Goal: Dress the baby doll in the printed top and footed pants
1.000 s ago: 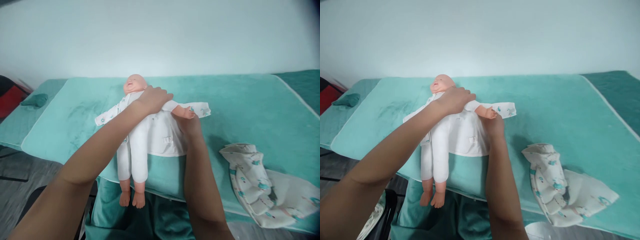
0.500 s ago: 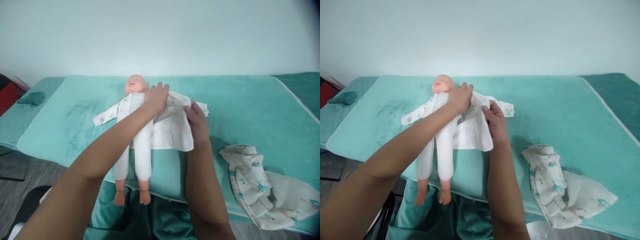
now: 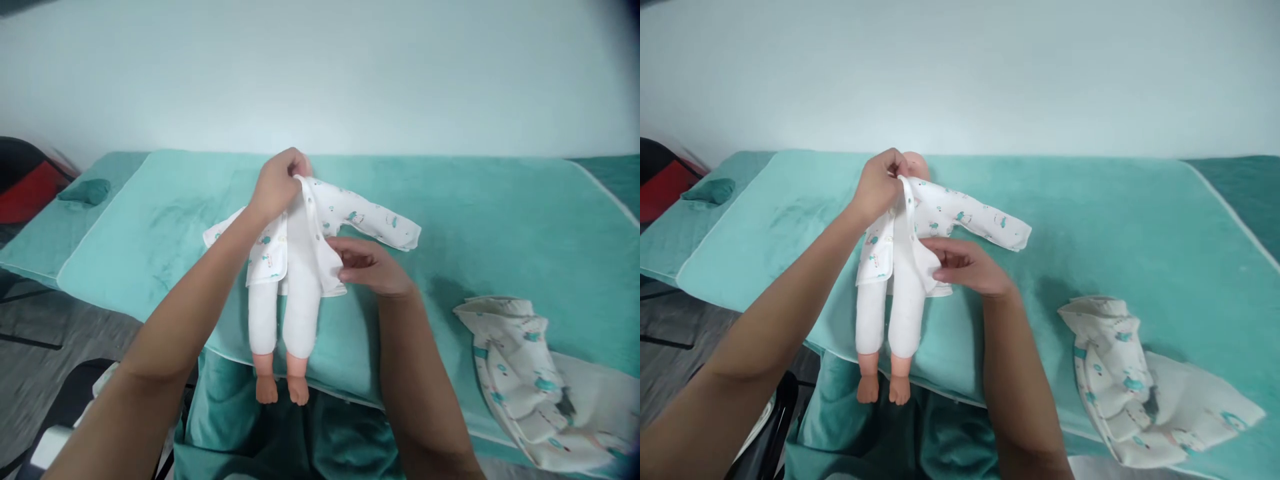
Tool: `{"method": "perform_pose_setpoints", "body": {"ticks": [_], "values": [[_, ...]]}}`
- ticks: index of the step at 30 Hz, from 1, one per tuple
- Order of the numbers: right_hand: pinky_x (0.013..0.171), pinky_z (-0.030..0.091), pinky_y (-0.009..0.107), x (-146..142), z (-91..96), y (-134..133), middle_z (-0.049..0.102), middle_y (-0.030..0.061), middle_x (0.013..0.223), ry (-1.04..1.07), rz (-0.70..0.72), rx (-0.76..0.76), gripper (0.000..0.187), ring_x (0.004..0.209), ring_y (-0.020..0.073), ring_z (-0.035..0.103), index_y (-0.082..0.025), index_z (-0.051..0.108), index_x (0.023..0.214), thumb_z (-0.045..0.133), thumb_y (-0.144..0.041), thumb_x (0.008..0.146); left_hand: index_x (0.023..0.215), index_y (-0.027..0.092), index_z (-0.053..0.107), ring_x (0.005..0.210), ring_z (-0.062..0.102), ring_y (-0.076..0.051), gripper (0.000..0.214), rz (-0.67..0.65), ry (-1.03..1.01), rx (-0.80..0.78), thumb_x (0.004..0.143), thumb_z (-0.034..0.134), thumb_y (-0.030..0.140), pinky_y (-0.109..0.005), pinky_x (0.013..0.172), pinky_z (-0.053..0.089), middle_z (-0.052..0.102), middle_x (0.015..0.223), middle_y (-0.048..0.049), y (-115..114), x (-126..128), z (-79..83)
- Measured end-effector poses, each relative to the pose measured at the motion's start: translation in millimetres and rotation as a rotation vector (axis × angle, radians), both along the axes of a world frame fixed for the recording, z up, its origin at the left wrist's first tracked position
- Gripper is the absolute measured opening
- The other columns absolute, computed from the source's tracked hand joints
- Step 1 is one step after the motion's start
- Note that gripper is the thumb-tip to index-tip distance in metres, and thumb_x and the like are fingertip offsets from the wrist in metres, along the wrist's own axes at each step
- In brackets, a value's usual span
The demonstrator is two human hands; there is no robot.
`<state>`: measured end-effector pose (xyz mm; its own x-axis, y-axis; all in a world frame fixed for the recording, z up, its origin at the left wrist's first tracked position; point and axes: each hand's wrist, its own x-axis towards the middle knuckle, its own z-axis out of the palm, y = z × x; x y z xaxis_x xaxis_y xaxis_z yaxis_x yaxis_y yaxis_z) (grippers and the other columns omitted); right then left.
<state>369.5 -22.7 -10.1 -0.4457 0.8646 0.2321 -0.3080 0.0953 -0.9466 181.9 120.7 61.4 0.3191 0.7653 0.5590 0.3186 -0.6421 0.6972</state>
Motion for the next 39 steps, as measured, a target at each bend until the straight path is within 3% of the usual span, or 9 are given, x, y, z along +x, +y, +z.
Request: {"method": "perform_pose_setpoints", "body": {"ticks": [3, 7, 13, 19, 23, 26, 30, 36, 39], "values": [[0.061, 0.054, 0.031, 2.2, -2.3, -0.3, 0.079, 0.0091, 0.098, 0.04, 0.043, 0.069, 0.039, 0.073, 0.0196, 0.069, -0.022, 0.081, 0.111, 0.08, -0.049, 0.083, 0.092, 0.023, 0.058, 0.101, 0.064, -0.02, 0.02, 0.079, 0.016, 0.013, 0.082, 0.055, 0.005, -0.04, 0.094, 0.053, 0.067, 0.103, -0.0035, -10.2, -19.7, -16.0], [0.048, 0.047, 0.029, 1.4, -2.2, 0.5, 0.075, 0.0051, 0.082, 0.148, -0.112, 0.05, 0.028, 0.056, 0.0151, 0.061, -0.025, 0.082, 0.1, 0.079, -0.047, 0.083, 0.106, 0.023, 0.06, 0.113, 0.062, -0.021, 0.028, 0.173, 0.005, -0.001, 0.085, 0.052, 0.006, -0.039, 0.097, 0.052, 0.066, 0.115, -0.0065, -37.5, -39.9, -34.8], [0.053, 0.047, 0.028, -8.7, -2.0, 7.5, 0.07, 0.0017, 0.079, 0.156, -0.428, -0.064, 0.02, 0.065, 0.0153, 0.062, -0.027, 0.078, 0.091, 0.082, -0.043, 0.078, 0.111, 0.023, 0.065, 0.119, 0.062, -0.021, 0.02, 0.168, -0.013, -0.04, 0.099, 0.048, 0.023, -0.04, 0.106, 0.049, 0.068, 0.123, -0.0079, -73.5, -73.0, -69.3], [0.06, 0.05, 0.029, -14.1, -8.8, 9.8, 0.073, 0.0026, 0.085, 0.017, -0.422, -0.113, 0.018, 0.067, 0.0149, 0.063, -0.026, 0.078, 0.093, 0.081, -0.039, 0.08, 0.123, 0.02, 0.063, 0.117, 0.067, -0.025, 0.03, 0.348, 0.19, -0.149, 0.097, 0.048, 0.023, -0.046, 0.11, 0.048, 0.073, 0.123, -0.0101, -67.7, -123.1, -101.6], [0.052, 0.047, 0.029, -15.5, -12.8, 9.8, 0.071, 0.001, 0.075, -0.013, -0.371, -0.12, 0.023, 0.057, 0.0145, 0.061, -0.026, 0.078, 0.094, 0.082, -0.042, 0.079, 0.134, 0.023, 0.059, 0.13, 0.06, -0.027, 0.044, 0.487, 0.433, -0.083, 0.093, 0.046, 0.015, -0.054, 0.125, 0.03, 0.07, 0.133, -0.0091, -59.1, -138.4, -102.3], [0.05, 0.045, 0.027, -18.8, -17.2, 10.8, 0.065, -0.0004, 0.065, -0.061, -0.443, -0.135, 0.02, 0.053, 0.0134, 0.058, -0.023, 0.077, 0.087, 0.08, -0.043, 0.081, 0.134, 0.022, 0.062, 0.132, 0.054, -0.031, 0.048, 0.619, 0.472, -0.085, 0.089, 0.047, 0.011, -0.051, 0.114, 0.042, 0.064, 0.135, -0.0135, -54.6, -140.7, -99.3], [0.051, 0.043, 0.025, -19.8, -24.8, 14.8, 0.061, -0.0012, 0.063, -0.074, -0.702, -0.139, 0.024, 0.055, 0.0112, 0.055, -0.021, 0.071, 0.073, 0.076, -0.042, 0.084, 0.14, 0.025, 0.06, 0.137, 0.045, -0.038, 0.053, 0.783, 0.532, -0.108, 0.09, 0.048, 0.014, -0.056, 0.107, 0.043, 0.053, 0.146, -0.0168, -47.0, -150.7, -96.5], [0.049, 0.04, 0.026, -10.2, -38.7, 20.6, 0.059, -0.003, 0.056, -0.305, -1.239, -0.178, 0.026, 0.051, 0.0112, 0.052, -0.021, 0.064, 0.064, 0.067, -0.037, 0.084, 0.156, 0.024, 0.044, 0.13, 0.051, -0.038, 0.06, 0.764, 0.679, -0.18, 0.096, 0.042, 0.022, -0.056, 0.106, 0.041, 0.056, 0.145, -0.0184, -28.6, -176.0, -92.9], [0.055, 0.045, 0.027, -8.1, -42.9, 19.8, 0.067, -0.0012, 0.065, -0.442, -1.284, -0.167, 0.018, 0.059, 0.0135, 0.059, -0.02, 0.069, 0.073, 0.066, -0.033, 0.084, 0.155, 0.023, 0.046, 0.129, 0.052, -0.038, 0.061, 0.809, 0.692, -0.213, 0.096, 0.033, 0.016, -0.054, 0.104, 0.042, 0.06, 0.137, -0.0205, -20.8, -185.8, -94.2]]}}
